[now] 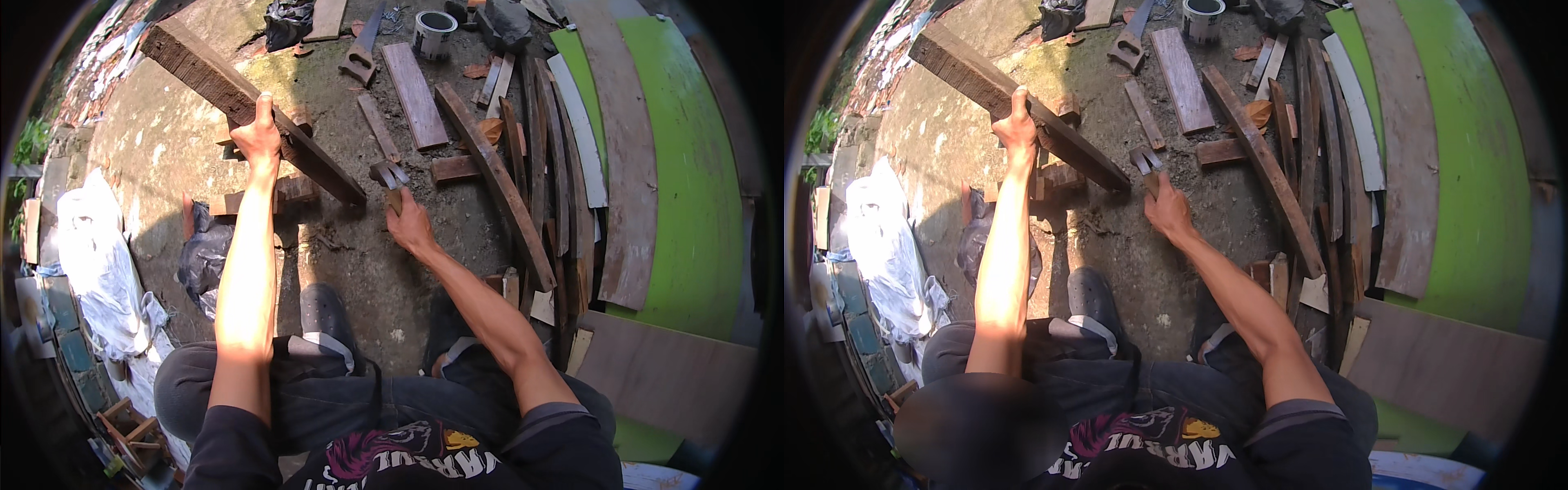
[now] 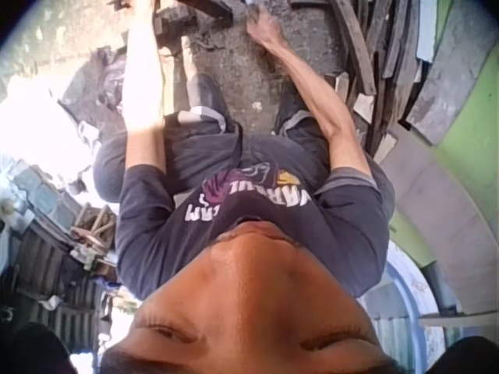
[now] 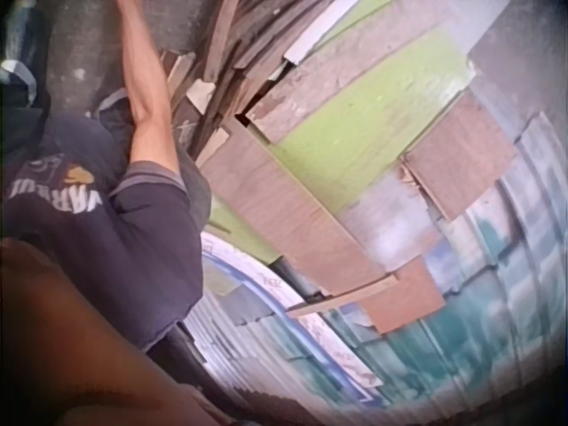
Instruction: The person sits on the ground and uses a hammer to repeatedly strike a piece of wood, splitting it into smaller pieces. The person repositions the wood and continues splitting it until it is broken down into smaller fragments.
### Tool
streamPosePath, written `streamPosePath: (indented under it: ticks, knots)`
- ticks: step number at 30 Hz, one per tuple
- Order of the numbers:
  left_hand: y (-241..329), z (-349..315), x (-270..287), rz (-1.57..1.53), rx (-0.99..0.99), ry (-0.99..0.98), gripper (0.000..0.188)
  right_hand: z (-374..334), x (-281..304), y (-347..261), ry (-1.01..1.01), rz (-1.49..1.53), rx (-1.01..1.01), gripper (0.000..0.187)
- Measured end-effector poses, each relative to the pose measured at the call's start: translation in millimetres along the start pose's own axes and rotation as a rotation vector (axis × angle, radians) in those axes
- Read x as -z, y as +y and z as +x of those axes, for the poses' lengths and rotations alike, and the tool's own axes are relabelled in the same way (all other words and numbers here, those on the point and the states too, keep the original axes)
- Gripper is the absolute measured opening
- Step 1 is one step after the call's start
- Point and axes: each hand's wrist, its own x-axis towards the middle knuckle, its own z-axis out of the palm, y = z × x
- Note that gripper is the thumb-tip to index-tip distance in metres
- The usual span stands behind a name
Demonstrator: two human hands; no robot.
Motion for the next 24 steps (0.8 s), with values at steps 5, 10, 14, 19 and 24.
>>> streamPosePath:
  ticks: [5, 10, 14, 19, 24]
  knots:
    - [-3.2, 0.9, 5.4, 0.056, 0.055, 0.030, 0.040, 5.3, 1.8, -22.9, 0.218, 0.247, 0.324, 0.046]
    - [-19.1, 11.3, 10.3, 0.301, -0.009, -0.044, 0.036, 9.6, -20.8, -8.9, -0.040, -0.045, 0.233, 0.048]
    - [-28.3, 13.4, 8.2, 0.355, -0.186, -0.070, 0.026, 13.8, -9.2, -9.9, -0.138, -0.134, 0.008, 0.049]
    - [-29.6, 11.8, 11.5, 0.235, -0.126, -0.032, 0.022, 10.7, 8.3, -31.9, 0.055, 0.137, 0.095, 0.044]
    - [-1.6, 1.4, -0.9, 0.103, -0.037, -0.070, 0.042, 10.6, 6.2, -28.2, 0.071, 0.124, 0.242, 0.043]
